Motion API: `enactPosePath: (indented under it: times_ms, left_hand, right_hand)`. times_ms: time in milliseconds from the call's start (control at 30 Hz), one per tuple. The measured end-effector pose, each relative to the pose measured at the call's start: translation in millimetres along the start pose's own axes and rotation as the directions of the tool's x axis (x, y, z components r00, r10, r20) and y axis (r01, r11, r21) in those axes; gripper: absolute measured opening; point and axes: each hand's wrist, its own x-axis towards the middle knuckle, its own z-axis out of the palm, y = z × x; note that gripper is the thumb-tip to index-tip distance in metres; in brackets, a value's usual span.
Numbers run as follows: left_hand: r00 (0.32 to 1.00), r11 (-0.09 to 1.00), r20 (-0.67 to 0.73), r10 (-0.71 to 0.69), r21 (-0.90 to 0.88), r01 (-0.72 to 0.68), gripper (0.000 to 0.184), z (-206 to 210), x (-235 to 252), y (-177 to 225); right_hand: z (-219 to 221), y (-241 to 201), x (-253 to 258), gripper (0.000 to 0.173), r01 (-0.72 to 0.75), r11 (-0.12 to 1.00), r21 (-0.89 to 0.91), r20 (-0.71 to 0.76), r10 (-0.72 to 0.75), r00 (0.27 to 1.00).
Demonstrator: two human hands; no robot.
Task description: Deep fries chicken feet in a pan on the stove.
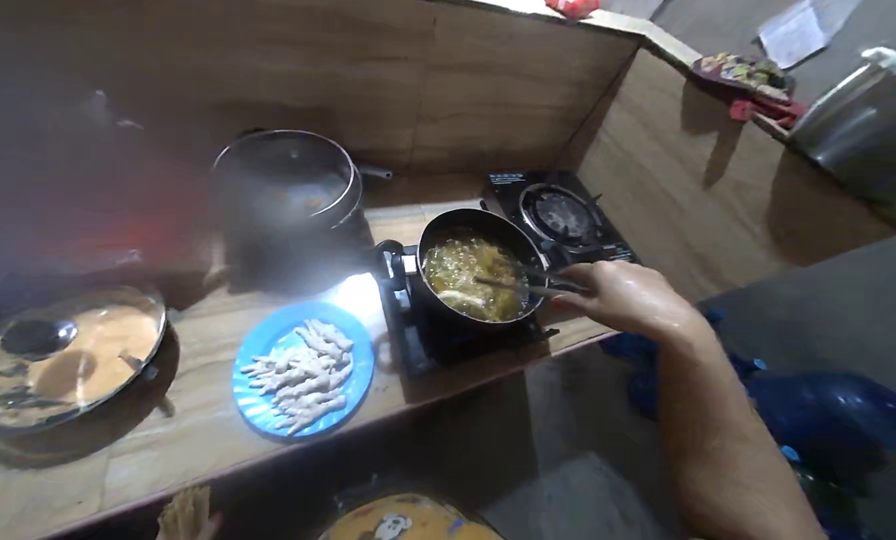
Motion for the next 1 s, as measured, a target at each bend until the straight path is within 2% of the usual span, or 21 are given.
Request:
enactPosePath:
  times_ms: [33, 100, 167, 233, 333, 400, 500, 667, 867, 1000]
  left_hand:
    - [1.000, 1.000, -0.010, 0.015, 0.008, -0.015, 0.076, 1, -5, 1]
    - [0.998, 0.998, 0.030, -0.060, -0.014, 0.060, 0.079, -3, -18, 23]
    - [0.993, 0.992, 0.009, -0.117, -0.034, 0.118, 0.077, -3, -25, 32]
    - [0.988, 0.987, -0.019, -0.151, -0.052, 0.150, 0.072, -1, -30, 34]
    - [0.983, 0.982, -0.042, -0.178, -0.080, 0.174, 0.072, -1, -34, 31]
    - [0.981, 0.980, -0.061, -0.184, -0.093, 0.178, 0.072, -1, -38, 31]
    - [0.972, 0.971, -0.085, -0.219, -0.121, 0.208, 0.072, -3, -44, 28]
    - [0.960, 0.958, -0.122, -0.254, -0.171, 0.232, 0.069, -2, -53, 12]
    - [0.948, 0.947, -0.116, -0.297, -0.165, 0.276, 0.070, -1, -58, 12]
    - [0.963, 0.963, -0.108, -0.246, -0.143, 0.230, 0.070, 1, -55, 8]
  right_hand:
    - [1, -2, -9, 0.034, 0.028, 0.999, 0.022, -0.105, -0.026, 0.994]
    - [10, -17, -27, 0.036, 0.174, 0.983, 0.061, -0.322, -0.145, 0.936]
    - [27, -44, -38, 0.037, 0.371, 0.924, 0.093, -0.408, -0.304, 0.861]
    - [54, -87, -42, 0.034, 0.475, 0.872, 0.115, -0.327, -0.419, 0.847]
    - [92, -153, -33, 0.038, 0.454, 0.882, 0.126, 0.066, -0.464, 0.883]
    - [110, -185, -21, 0.036, 0.471, 0.874, 0.119, 0.184, -0.486, 0.854]
    - [121, -219, -14, 0.033, 0.555, 0.828, 0.083, 0.185, -0.560, 0.808]
    - [117, -251, -8, 0.021, 0.686, 0.727, -0.038, 0.083, -0.682, 0.727]
    - [102, -268, -6, 0.017, 0.745, 0.638, -0.195, 0.143, -0.733, 0.665]
    - [66, -255, -21, 0.019, 0.747, 0.658, -0.096, 0.135, -0.735, 0.664]
